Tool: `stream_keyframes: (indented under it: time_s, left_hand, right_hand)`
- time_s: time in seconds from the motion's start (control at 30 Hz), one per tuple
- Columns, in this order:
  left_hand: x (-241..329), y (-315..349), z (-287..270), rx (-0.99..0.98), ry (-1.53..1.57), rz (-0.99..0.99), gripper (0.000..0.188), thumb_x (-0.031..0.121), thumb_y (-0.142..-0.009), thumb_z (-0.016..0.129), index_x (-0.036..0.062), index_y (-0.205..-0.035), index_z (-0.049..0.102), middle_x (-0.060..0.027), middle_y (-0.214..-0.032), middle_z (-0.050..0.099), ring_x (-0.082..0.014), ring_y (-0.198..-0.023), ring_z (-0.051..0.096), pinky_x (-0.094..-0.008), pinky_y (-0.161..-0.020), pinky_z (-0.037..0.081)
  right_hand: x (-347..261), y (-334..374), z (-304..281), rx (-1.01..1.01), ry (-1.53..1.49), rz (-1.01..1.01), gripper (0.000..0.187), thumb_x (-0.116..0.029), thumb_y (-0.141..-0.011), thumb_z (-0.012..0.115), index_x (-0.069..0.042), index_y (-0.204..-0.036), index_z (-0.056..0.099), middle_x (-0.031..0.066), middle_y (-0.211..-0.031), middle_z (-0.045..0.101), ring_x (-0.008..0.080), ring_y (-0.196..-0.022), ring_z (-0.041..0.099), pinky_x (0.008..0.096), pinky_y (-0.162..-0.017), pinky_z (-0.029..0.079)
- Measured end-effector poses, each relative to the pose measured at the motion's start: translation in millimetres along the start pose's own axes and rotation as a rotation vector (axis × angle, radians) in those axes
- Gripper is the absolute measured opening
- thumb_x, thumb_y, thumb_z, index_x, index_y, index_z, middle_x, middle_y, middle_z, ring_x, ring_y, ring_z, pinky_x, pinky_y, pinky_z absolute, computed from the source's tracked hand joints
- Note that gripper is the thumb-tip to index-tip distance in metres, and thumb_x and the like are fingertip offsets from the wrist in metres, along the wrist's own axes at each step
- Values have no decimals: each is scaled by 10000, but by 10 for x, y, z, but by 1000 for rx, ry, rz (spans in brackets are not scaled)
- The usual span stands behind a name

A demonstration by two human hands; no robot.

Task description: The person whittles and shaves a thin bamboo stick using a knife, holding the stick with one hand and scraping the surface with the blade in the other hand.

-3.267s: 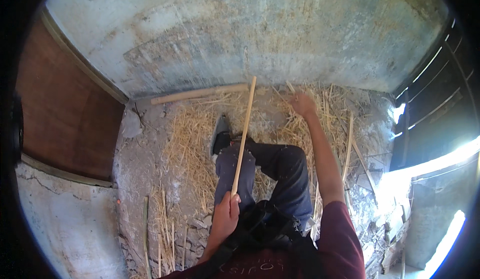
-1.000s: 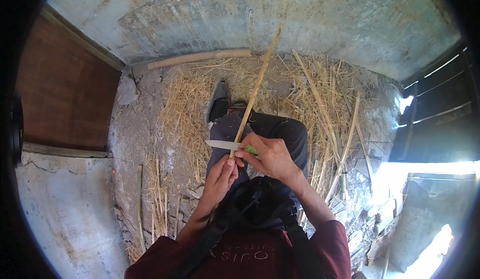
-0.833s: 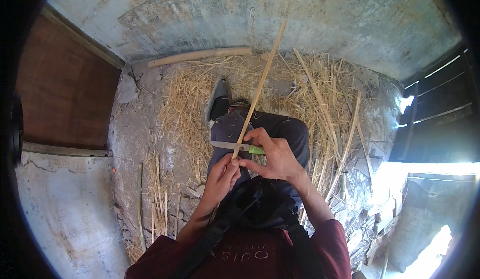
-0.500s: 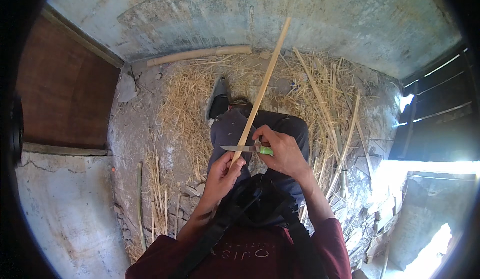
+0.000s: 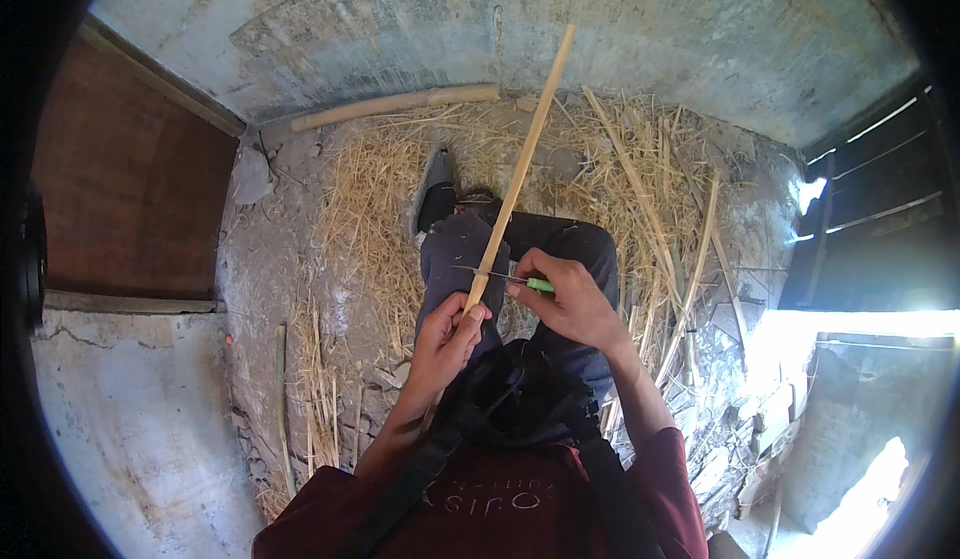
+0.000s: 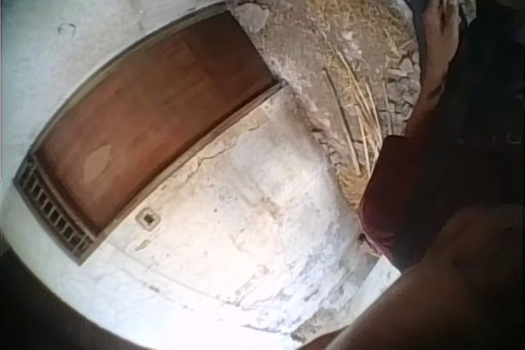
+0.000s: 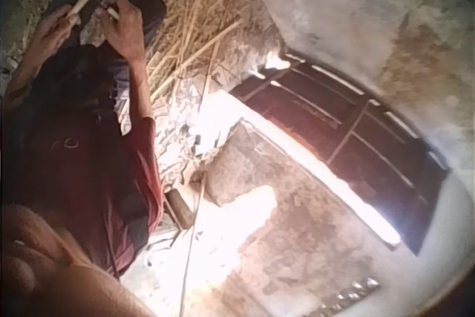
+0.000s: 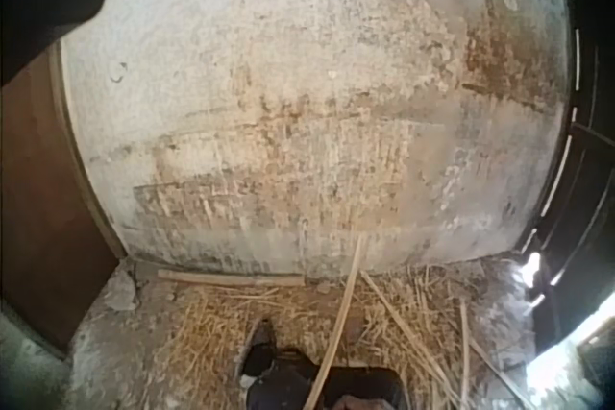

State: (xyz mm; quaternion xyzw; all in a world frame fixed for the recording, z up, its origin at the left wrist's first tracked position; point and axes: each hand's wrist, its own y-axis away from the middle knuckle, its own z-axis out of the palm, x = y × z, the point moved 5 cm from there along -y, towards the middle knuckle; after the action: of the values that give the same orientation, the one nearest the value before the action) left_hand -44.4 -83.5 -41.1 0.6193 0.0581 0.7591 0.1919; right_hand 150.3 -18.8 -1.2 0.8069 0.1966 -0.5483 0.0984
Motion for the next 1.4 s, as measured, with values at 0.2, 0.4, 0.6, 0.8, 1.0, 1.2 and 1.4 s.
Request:
stream_keyframes:
  time_s: [0.2,0.4,0.6,0.8,1.0,1.2,1.4]
  left_hand:
    - [29,11,6,5,27,-58,249,259,-1148,558,39,-1060,633,96,-685,416,5,-592,339,-216,-531,247]
    - [-26,-3,-52,-29,33,-89,278,340,-1156,522,85,-1076,597,87,-666,404,5,-496,307,-204,-446,228]
    - [-14,2,-52,-36,61,-70,292,355,-1165,496,98,-1044,563,85,-661,393,3,-489,290,-206,-437,214]
    - [-2,-11,-40,-33,25,-25,346,406,-1175,462,106,-1023,546,80,-642,393,1,-476,289,-207,-428,215]
    - [-32,-20,-59,-13,14,7,372,422,-1176,452,106,-1006,552,76,-624,403,-2,-466,299,-209,-419,225]
    - [-4,-9,-57,-14,21,-24,404,437,-1177,438,104,-981,555,76,-620,397,-3,-456,293,-209,-409,222]
    - [14,-16,-78,-18,49,-83,416,438,-1179,426,100,-970,552,78,-610,389,-2,-444,294,-209,-396,220]
  right_hand:
    - [-20,51,25,38,-246,99,182,-117,-1037,708,-13,-1107,577,74,-861,647,148,-776,628,342,-696,471]
    - [65,87,68,79,-293,113,183,-97,-1071,655,-14,-1190,543,74,-939,671,135,-842,655,334,-750,505]
    - [-92,51,66,104,-177,61,131,-47,-1071,631,-12,-1184,578,112,-934,697,194,-779,695,326,-746,540]
    - [-109,25,99,159,-8,-60,134,-32,-1062,647,0,-1192,641,131,-945,735,201,-806,737,333,-725,556]
    - [-21,72,83,209,-102,21,135,-35,-1064,647,6,-1193,640,111,-927,731,182,-805,727,329,-720,550]
    - [30,38,123,176,-232,4,129,-32,-1068,640,5,-1191,635,98,-873,711,148,-743,689,309,-695,531]
    - [81,10,178,85,-209,-15,168,-59,-1074,645,-14,-1232,610,90,-860,705,142,-740,675,318,-685,523]
